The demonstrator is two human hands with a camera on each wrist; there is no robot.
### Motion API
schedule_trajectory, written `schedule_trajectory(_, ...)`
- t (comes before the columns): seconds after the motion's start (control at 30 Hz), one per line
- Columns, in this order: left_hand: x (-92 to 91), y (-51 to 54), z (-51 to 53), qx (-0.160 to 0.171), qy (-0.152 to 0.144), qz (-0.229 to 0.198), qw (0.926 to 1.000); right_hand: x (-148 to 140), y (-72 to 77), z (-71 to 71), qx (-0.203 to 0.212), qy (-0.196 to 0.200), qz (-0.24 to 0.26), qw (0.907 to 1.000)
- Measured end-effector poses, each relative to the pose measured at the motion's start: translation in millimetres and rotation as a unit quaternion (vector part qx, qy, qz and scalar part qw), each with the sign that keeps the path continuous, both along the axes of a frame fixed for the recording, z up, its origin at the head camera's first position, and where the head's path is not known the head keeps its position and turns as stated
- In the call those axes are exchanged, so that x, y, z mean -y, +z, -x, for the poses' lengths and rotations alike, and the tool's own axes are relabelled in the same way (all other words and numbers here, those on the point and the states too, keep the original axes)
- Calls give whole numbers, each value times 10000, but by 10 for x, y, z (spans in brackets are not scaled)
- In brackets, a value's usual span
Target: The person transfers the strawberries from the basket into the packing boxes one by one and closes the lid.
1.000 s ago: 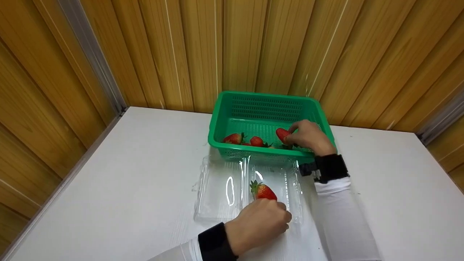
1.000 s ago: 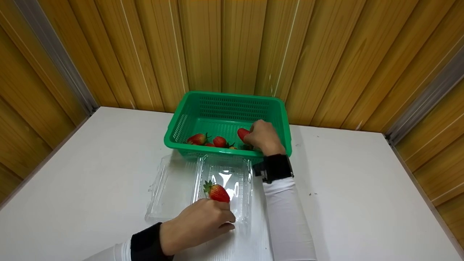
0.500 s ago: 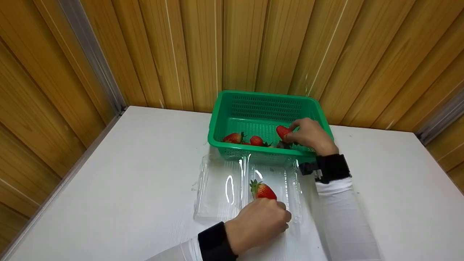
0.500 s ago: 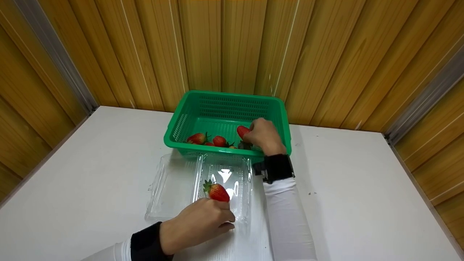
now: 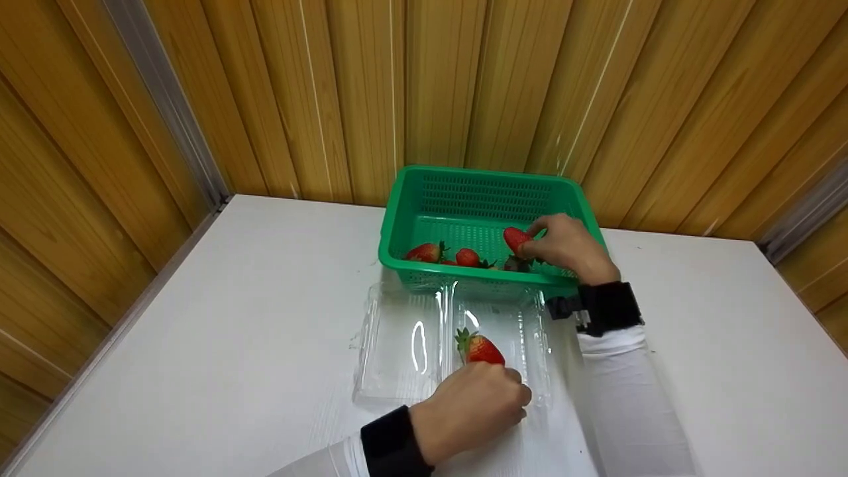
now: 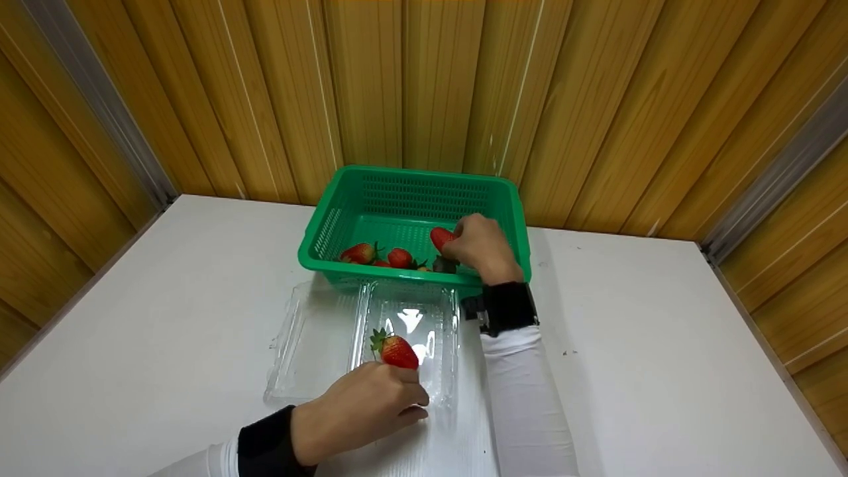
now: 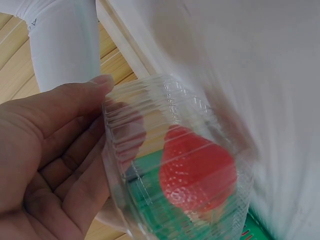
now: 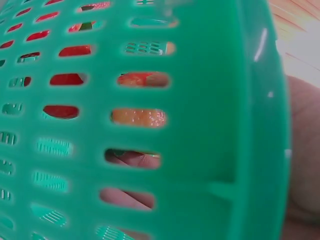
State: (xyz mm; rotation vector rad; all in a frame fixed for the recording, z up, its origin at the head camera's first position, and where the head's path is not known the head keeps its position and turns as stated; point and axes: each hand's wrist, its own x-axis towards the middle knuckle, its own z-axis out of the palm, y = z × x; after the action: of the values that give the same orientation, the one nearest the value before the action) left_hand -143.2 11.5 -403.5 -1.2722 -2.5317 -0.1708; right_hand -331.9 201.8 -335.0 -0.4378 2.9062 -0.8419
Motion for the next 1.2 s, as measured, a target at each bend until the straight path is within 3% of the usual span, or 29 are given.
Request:
schedule_trajectory(0.37,-10,6,-5,19,46,33,10000,-5,34,-30,-134,64,23,9999)
schedule_trajectory(0.83,-14,26,-10,346,101,90,9993,17,143,-116,-240,96,-47,9997)
schedule_trajectory(1.2,-39,32,-1,325,11,89,9994,18,260,-234,-224,74,72,9997)
